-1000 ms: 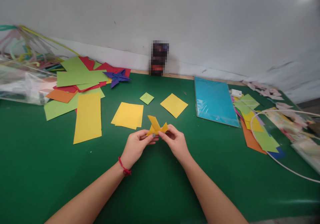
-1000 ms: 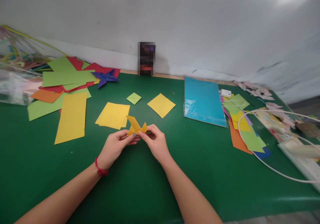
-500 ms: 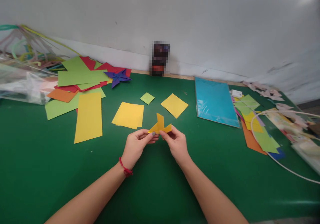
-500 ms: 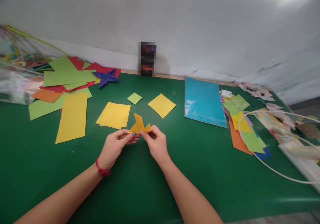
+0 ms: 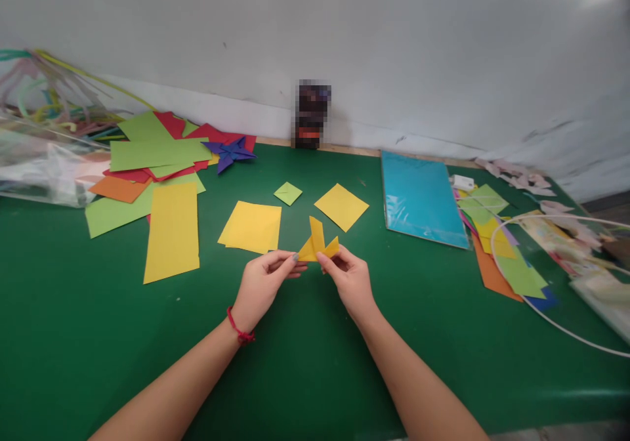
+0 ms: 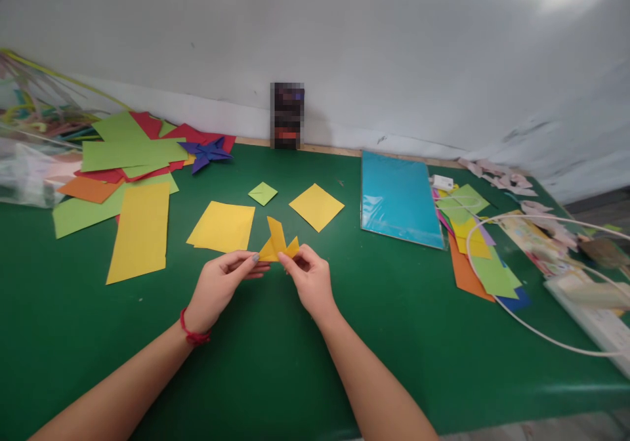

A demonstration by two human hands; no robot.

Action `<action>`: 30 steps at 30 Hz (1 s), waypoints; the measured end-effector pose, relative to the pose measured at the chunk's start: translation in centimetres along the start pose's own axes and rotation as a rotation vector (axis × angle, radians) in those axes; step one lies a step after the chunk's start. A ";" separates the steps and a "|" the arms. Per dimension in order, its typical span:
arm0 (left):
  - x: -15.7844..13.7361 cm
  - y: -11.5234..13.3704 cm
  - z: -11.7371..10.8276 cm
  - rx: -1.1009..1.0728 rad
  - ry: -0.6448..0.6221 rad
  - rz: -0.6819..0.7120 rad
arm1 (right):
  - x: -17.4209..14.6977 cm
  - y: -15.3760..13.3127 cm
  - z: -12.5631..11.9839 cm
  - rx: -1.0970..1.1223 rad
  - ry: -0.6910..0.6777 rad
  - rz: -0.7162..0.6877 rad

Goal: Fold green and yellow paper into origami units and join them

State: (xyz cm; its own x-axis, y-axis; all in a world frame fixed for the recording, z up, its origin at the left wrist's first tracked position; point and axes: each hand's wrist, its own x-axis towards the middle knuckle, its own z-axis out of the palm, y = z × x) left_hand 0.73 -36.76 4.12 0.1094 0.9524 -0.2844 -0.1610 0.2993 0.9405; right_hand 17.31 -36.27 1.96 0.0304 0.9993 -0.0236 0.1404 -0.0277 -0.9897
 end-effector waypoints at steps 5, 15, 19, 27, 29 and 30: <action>-0.1 0.1 0.2 -0.059 -0.005 -0.052 | -0.1 0.0 0.0 -0.025 0.008 -0.027; -0.1 0.0 0.1 -0.150 0.002 -0.137 | -0.2 -0.4 0.3 -0.074 0.022 -0.017; -0.1 -0.1 0.2 -0.122 -0.006 -0.121 | -0.2 -0.2 0.3 -0.047 0.007 0.018; -0.2 -0.5 0.3 0.104 -0.079 0.018 | -0.4 -0.8 0.4 -0.147 -0.060 -0.057; -0.2 -0.7 0.3 0.174 -0.068 0.044 | -0.6 -0.9 0.6 -0.174 -0.088 -0.086; -0.2 -0.8 0.3 0.200 -0.056 0.048 | -0.7 -0.9 0.7 -0.187 -0.095 -0.092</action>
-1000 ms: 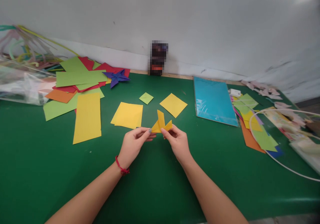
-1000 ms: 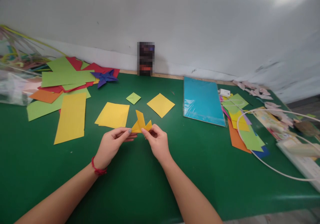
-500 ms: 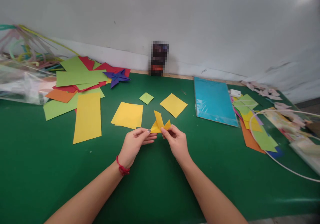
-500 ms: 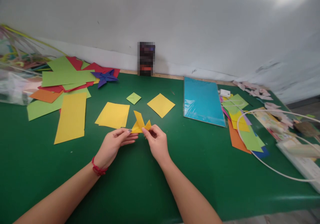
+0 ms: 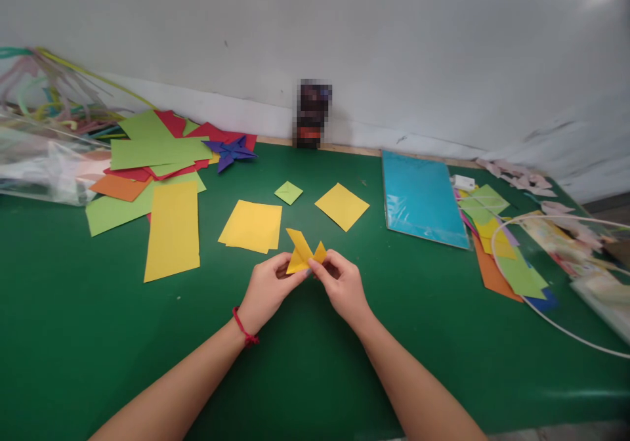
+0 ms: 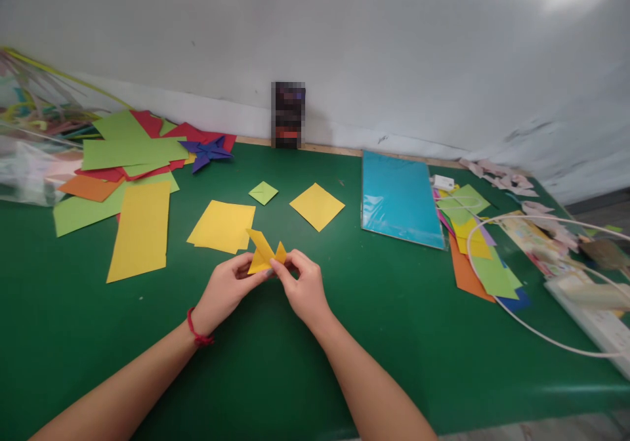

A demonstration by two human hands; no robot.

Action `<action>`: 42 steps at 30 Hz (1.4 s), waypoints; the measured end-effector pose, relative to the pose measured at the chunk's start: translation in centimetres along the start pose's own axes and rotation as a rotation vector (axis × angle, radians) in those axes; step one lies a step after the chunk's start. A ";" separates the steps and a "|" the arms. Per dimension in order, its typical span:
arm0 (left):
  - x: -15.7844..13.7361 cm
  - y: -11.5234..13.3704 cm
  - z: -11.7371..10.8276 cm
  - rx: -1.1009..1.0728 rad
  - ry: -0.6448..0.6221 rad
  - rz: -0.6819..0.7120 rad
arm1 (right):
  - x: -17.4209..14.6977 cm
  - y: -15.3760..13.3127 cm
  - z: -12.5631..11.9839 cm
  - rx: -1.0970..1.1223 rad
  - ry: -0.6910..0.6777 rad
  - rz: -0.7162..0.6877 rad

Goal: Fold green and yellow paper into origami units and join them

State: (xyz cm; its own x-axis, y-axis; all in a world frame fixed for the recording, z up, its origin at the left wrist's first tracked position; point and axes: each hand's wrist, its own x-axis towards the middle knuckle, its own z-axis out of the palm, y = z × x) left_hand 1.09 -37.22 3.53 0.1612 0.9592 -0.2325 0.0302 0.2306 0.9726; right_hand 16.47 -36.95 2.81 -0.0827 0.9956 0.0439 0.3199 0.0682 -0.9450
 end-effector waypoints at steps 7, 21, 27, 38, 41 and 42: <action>0.0 0.1 -0.1 0.025 -0.004 -0.020 | -0.2 0.0 0.1 -0.046 -0.004 -0.030; 0.6 0.6 -0.4 -0.136 -0.036 -0.188 | 0.5 0.1 -0.9 -0.084 0.091 -0.089; 0.9 0.0 -1.0 -0.141 -0.076 -0.170 | 1.0 0.7 -1.7 -0.044 0.117 -0.014; 0.5 -0.2 0.2 -0.085 -0.112 -0.061 | 0.7 1.0 -0.8 0.109 -0.016 0.061; 0.5 -0.3 0.4 -0.049 -0.103 -0.061 | 0.4 0.8 -0.4 0.085 -0.072 0.036; 0.5 -0.3 0.4 -0.046 -0.096 -0.062 | 0.3 0.7 -0.4 0.067 -0.076 0.026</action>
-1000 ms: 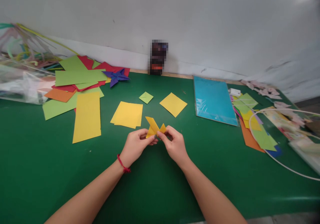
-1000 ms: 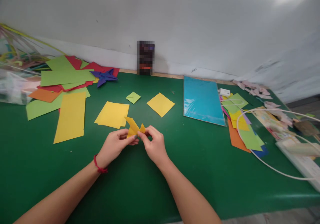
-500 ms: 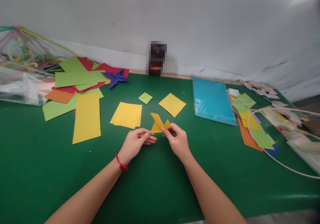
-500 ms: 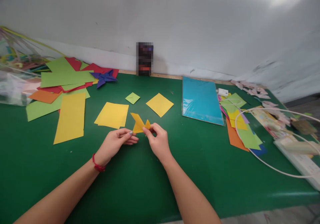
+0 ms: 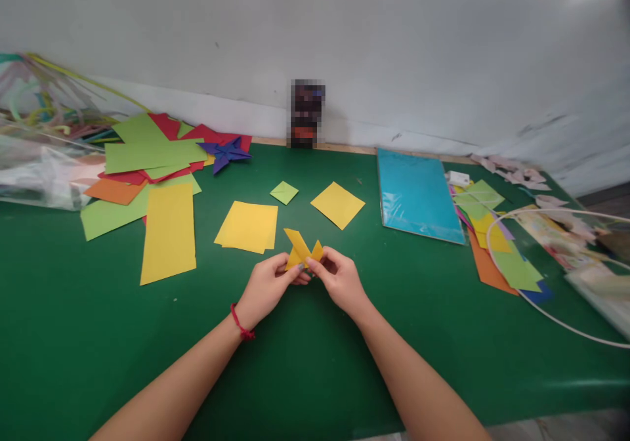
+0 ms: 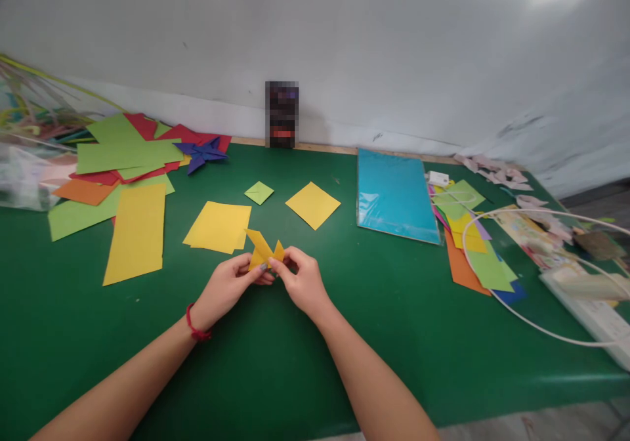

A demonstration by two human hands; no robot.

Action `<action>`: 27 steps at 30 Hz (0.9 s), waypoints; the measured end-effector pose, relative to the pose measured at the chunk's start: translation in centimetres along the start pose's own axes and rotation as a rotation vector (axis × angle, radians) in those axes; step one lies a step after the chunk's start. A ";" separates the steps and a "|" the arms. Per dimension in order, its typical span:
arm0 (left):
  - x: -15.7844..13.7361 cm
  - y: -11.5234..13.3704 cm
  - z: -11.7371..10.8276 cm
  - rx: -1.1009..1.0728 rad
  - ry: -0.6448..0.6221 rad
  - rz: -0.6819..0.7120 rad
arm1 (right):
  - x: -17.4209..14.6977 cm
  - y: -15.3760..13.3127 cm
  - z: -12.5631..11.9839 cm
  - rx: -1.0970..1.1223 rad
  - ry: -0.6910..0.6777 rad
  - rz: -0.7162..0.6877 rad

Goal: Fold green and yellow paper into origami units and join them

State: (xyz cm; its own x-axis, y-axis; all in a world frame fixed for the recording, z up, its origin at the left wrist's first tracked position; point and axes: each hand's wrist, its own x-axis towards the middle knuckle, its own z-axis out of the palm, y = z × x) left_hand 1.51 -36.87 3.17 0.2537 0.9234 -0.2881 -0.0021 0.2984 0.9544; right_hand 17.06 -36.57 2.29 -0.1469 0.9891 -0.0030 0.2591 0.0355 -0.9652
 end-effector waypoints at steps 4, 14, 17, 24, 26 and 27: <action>-0.1 0.2 -0.2 0.011 0.022 0.004 | -0.1 -0.4 -0.1 -0.136 0.051 -0.079; -0.1 0.0 -0.8 0.127 -0.103 0.049 | -0.3 0.1 -0.1 0.049 -0.085 -0.043; 0.0 0.0 -0.9 0.120 -0.084 0.036 | -0.3 0.0 0.1 -0.055 -0.032 -0.096; 0.1 0.1 -0.9 0.113 0.007 0.036 | -0.3 -0.5 0.0 -0.077 -0.032 -0.024; 0.3 0.1 -1.3 0.071 -0.007 0.006 | -0.1 -0.4 -0.3 -0.045 -0.016 -0.026; 0.4 0.1 -1.6 0.047 -0.014 -0.010 | 0.0 -0.3 -0.6 -0.019 0.000 -0.027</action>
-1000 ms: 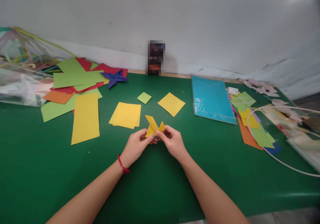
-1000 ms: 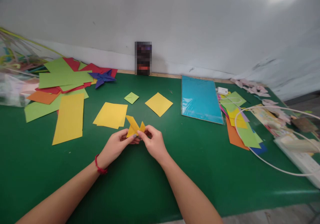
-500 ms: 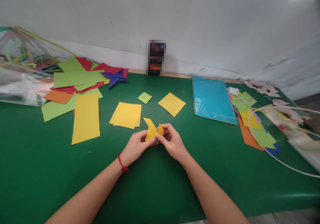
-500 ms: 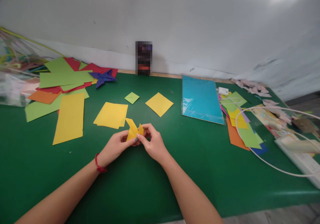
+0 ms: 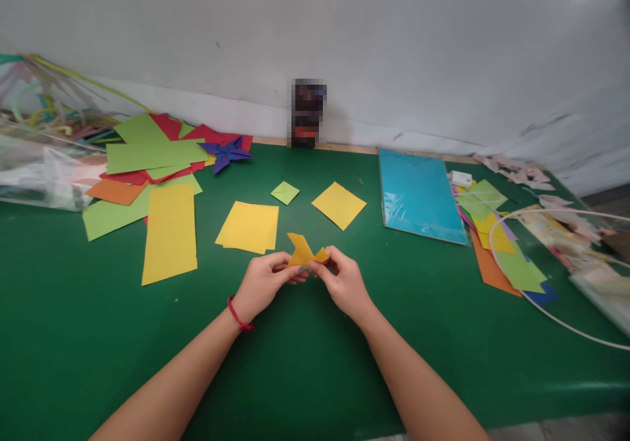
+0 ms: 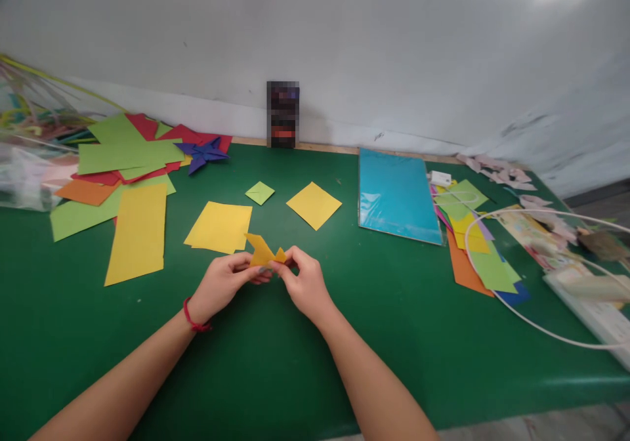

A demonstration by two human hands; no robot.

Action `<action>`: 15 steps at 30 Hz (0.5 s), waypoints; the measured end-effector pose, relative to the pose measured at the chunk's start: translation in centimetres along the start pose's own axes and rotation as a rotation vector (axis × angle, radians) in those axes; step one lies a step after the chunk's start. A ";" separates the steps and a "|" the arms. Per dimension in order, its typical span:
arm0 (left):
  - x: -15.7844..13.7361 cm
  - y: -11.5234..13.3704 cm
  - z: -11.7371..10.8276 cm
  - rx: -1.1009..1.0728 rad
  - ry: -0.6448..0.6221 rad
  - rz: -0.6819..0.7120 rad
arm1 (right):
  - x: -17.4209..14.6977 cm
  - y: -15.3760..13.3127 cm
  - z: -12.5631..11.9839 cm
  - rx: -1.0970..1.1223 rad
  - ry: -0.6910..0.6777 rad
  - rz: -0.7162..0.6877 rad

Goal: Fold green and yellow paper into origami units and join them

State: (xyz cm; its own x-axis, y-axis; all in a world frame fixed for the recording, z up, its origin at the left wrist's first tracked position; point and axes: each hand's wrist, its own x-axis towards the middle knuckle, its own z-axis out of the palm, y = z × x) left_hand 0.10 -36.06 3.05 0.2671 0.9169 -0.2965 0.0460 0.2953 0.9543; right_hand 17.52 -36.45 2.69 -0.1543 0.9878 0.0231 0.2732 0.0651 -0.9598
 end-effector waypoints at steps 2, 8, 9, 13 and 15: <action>0.3 0.2 -0.7 -0.046 0.005 -0.020 | 0.3 0.3 -0.6 0.069 0.044 0.001; 0.0 0.7 -0.8 -0.207 -0.126 -0.195 | 0.8 0.7 -1.8 0.117 0.069 -0.198; -0.1 0.8 -0.6 -0.225 -0.204 -0.247 | 0.7 0.6 -1.8 0.089 0.014 -0.246; -0.5 0.7 0.0 -0.234 -0.389 -0.286 | 0.6 0.2 -1.8 -0.024 -0.170 -0.352; -0.5 0.5 -0.1 -0.245 -0.353 -0.245 | 0.6 0.1 -1.9 -0.064 -0.194 -0.370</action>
State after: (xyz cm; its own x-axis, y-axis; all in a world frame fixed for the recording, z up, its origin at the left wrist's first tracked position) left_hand -0.15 -36.32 3.70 0.5886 0.6781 -0.4401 -0.0678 0.5840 0.8089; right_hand 19.28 -35.60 3.15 -0.4272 0.8515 0.3040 0.2234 0.4252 -0.8771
